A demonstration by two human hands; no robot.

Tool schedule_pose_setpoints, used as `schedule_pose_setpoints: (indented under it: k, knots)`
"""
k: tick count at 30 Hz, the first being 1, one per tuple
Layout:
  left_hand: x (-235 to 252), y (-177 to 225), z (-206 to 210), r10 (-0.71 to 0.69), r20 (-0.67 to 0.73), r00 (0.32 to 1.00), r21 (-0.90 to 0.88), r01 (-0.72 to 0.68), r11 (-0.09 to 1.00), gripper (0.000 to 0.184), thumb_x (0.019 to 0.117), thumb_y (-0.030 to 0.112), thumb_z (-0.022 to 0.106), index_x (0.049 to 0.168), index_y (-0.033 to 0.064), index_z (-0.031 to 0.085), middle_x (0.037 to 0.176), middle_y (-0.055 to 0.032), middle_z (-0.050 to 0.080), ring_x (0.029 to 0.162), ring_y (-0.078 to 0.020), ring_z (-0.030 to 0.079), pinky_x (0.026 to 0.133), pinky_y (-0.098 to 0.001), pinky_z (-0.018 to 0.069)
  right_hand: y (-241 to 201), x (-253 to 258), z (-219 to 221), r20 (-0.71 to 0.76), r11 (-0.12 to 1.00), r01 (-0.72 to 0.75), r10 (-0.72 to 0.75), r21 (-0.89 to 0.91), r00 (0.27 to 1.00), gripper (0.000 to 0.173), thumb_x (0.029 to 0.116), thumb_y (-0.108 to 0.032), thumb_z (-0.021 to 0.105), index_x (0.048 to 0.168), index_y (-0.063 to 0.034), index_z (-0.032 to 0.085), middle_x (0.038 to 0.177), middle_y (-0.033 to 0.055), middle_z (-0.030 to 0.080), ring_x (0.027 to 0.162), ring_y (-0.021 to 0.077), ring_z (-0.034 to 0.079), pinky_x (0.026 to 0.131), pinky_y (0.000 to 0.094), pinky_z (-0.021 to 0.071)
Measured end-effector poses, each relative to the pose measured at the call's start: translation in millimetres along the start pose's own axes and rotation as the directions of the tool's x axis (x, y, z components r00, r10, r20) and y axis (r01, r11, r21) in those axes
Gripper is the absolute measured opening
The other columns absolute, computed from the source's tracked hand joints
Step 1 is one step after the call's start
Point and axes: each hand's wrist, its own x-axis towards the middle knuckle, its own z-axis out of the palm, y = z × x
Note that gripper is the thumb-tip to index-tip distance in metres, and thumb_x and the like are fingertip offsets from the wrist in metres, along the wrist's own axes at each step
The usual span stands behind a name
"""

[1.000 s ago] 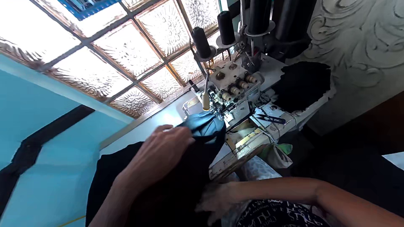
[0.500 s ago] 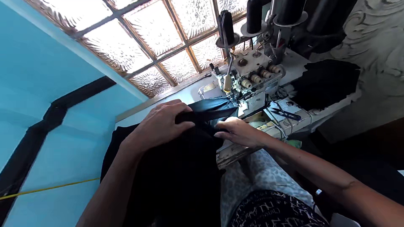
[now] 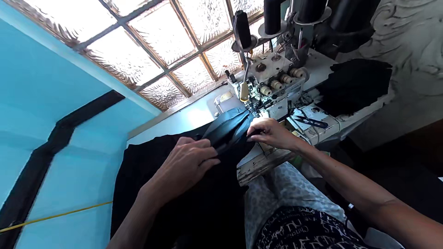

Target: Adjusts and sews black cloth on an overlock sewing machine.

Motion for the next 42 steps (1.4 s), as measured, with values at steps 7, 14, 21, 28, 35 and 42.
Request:
schedule_pose_setpoints:
  k: [7,14,21,28,35,42]
  knots:
    - [-19,21,-12,-0.002,0.008,1.0,-0.109,0.002,0.994,0.045,0.1018,0.044,0.049,0.08,0.0112,0.072,0.08,-0.0025,0.07,0.087,-0.0209,0.068,0.095,-0.052,0.0457,39,0,-10,-0.08,0.92,-0.053,0.024,-0.388,0.997,0.008,0.0894,-0.011,0.073,0.095,-0.0085,0.078,0.108,0.0148,0.068,0.106,0.0372,0.063,0.09,0.0559,0.0493]
    - [-23,-22,-31,-0.111,-0.124,0.986,-0.338,0.064,0.939,0.035,0.104,0.034,0.051,0.089,0.0133,0.075,0.092,0.0093,0.07,0.104,0.0017,0.062,0.104,-0.026,0.0454,43,6,-10,-0.147,0.945,-0.087,0.042,-0.315,0.988,0.009,0.0909,-0.012,0.072,0.093,-0.0057,0.078,0.104,0.0137,0.071,0.102,0.0344,0.065,0.09,0.053,0.0496]
    - [-25,-49,-32,-0.253,-0.127,0.959,-0.423,0.178,0.888,0.033,0.1015,0.039,0.055,0.085,0.0171,0.074,0.092,0.0152,0.068,0.103,0.0057,0.06,0.099,-0.0196,0.0466,10,23,20,-0.197,0.95,0.123,-0.184,-0.286,0.963,0.009,0.0911,-0.011,0.07,0.094,-0.0051,0.076,0.117,0.0116,0.073,0.113,0.0283,0.067,0.101,0.0471,0.0507]
    - [-26,-46,-29,-0.22,-0.138,0.966,-0.371,0.156,0.916,0.03,0.0989,0.03,0.056,0.079,0.0142,0.072,0.086,0.0129,0.066,0.096,0.005,0.06,0.095,-0.0197,0.046,-6,29,36,-0.283,0.942,0.166,-0.25,-0.292,0.926,0.008,0.0911,-0.014,0.072,0.093,-0.0081,0.077,0.093,0.0102,0.07,0.091,0.0257,0.066,0.087,0.0433,0.0509]
    - [-28,-34,-25,-0.094,-0.214,0.972,-0.03,0.09,0.996,0.036,0.094,0.043,0.061,0.083,0.0122,0.077,0.086,0.0027,0.071,0.103,-0.0173,0.066,0.109,-0.0591,0.0328,-11,33,25,-0.207,0.973,0.046,-0.094,-0.227,0.974,0.008,0.0885,-0.016,0.076,0.092,-0.0086,0.077,0.083,0.0046,0.071,0.086,0.0225,0.066,0.088,0.048,0.0468]
    - [-28,-15,-24,-0.071,-0.232,0.97,0.202,0.119,0.972,0.035,0.0941,0.04,0.06,0.083,0.0111,0.077,0.079,-0.0036,0.068,0.103,-0.0317,0.065,0.109,-0.0721,0.0221,-10,35,25,-0.187,0.968,0.032,-0.08,-0.25,0.979,0.011,0.0878,-0.017,0.078,0.093,-0.0079,0.075,0.082,0.0051,0.071,0.083,0.0221,0.067,0.088,0.0487,0.0481]
